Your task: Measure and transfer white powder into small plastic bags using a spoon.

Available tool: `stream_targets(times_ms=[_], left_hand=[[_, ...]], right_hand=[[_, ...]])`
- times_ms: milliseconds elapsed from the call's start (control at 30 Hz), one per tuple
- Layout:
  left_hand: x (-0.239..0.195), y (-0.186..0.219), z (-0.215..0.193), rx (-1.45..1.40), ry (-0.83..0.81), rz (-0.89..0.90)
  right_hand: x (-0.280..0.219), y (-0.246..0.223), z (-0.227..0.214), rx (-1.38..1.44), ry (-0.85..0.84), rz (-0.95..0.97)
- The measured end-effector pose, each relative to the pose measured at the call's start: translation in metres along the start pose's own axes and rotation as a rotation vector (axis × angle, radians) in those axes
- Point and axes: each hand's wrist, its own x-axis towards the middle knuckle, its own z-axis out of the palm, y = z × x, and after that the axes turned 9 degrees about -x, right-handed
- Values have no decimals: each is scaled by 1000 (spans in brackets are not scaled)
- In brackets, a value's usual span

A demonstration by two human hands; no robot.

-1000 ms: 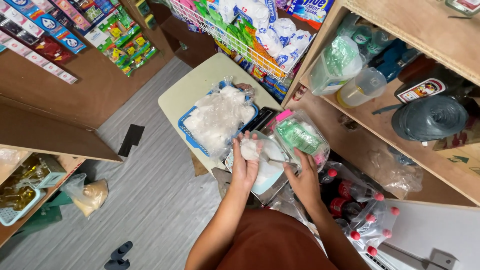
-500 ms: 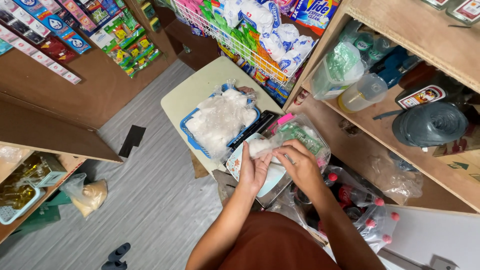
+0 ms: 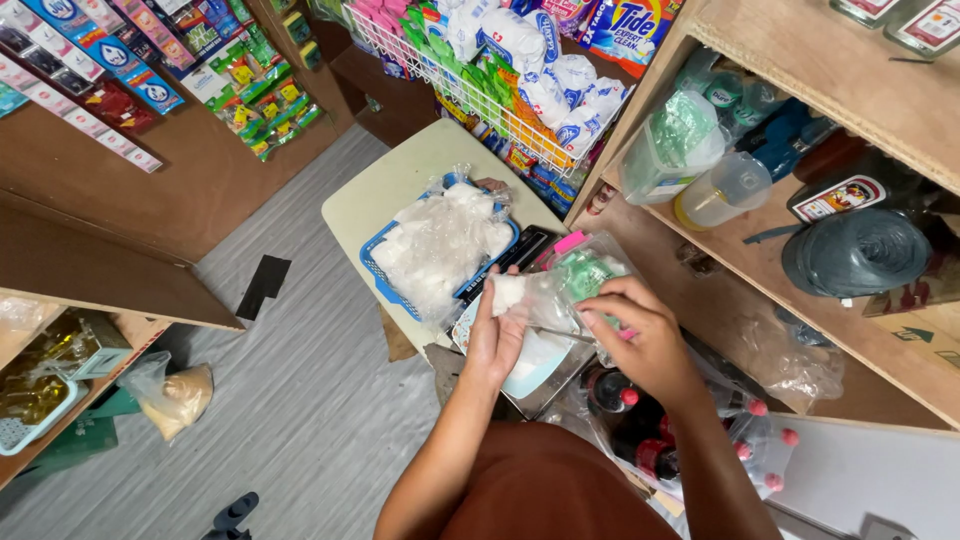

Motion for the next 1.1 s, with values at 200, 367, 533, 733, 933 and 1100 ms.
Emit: stream_targets(times_ms=[200, 367, 533, 733, 933, 1100], left_hand=[[-5, 4, 12, -17, -85, 24], [-8, -1, 18, -9, -131, 6], [-5, -1, 12, -57, -155, -2], [-3, 2, 11, -68, -208, 10], [-2, 4, 20, -9, -179, 34], [1, -2, 19, -19, -159, 23]], right_hand=[[5, 7, 7, 350, 36, 386], [0, 26, 25, 333, -71, 474], [-7, 34, 28, 408, 39, 390], [21, -34, -4, 29, -74, 197], [16, -17, 7, 117, -17, 172], [22, -22, 10, 112, -1, 224]])
